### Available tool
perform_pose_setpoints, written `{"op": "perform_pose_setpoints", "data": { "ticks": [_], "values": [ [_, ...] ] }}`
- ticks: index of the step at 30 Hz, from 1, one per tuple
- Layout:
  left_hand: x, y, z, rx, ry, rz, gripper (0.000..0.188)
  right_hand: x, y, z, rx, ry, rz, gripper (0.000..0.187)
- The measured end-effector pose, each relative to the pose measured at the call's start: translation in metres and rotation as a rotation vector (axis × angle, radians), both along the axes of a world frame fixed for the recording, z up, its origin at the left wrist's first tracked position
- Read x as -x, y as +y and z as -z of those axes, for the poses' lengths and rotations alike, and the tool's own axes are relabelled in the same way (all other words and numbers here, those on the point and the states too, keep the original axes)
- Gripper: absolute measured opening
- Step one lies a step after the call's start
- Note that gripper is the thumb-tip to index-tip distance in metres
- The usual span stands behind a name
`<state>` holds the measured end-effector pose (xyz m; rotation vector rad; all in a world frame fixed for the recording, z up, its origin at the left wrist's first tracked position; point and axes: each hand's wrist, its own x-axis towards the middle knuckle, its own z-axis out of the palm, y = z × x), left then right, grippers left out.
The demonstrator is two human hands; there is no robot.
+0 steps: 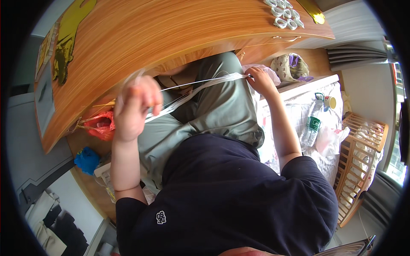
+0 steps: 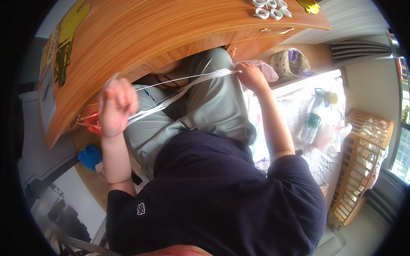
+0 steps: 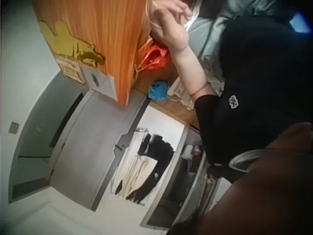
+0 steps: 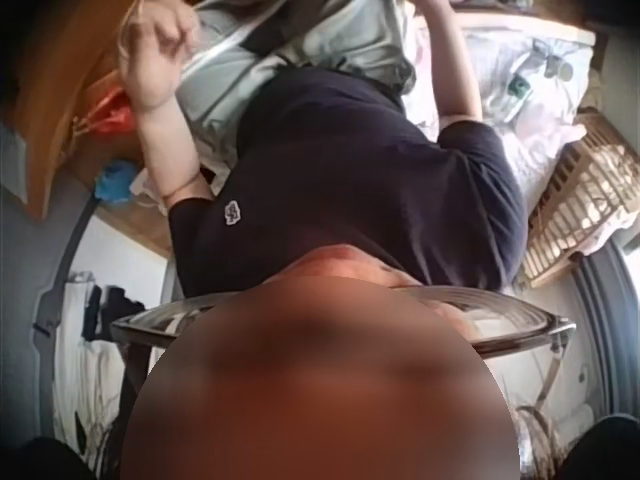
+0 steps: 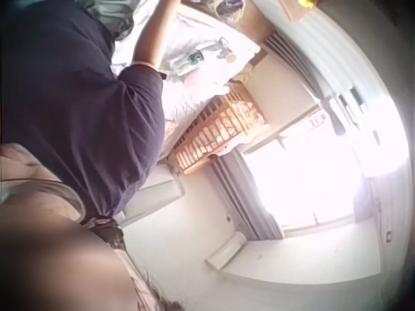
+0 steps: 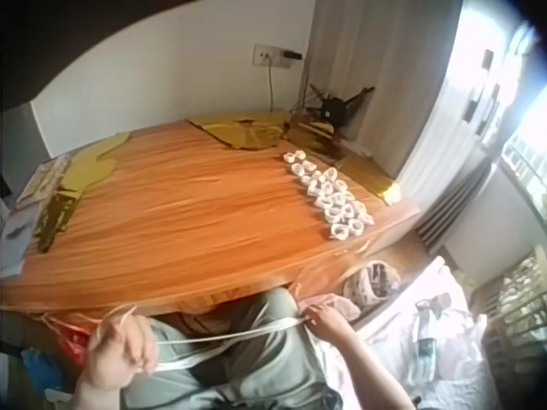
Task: Measuring and preparing white string or cord at a desk.
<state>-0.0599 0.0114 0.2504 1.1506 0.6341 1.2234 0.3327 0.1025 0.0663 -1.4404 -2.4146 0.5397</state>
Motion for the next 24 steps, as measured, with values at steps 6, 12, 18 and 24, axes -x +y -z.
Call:
{"op": "perform_pose_setpoints", "data": {
  "ticks": [6,12,18,24],
  "values": [
    [0.056,-0.048,-0.037,0.025,-0.242,-0.14,0.043,-0.011,-0.001,-0.002,0.027,0.019,0.038,0.011],
    [0.157,-0.138,-0.111,-0.35,-0.33,-0.462,0.04,-0.007,0.004,-0.001,0.043,0.054,0.009,0.013],
    [0.314,-0.244,-0.13,-0.558,-0.606,-0.829,0.039,-0.007,0.006,-0.002,0.127,0.057,0.042,0.013],
    [0.421,-0.34,-0.088,-0.389,-0.02,-2.086,0.023,-0.015,0.01,0.007,0.036,0.018,0.071,0.01]
  ]
}}
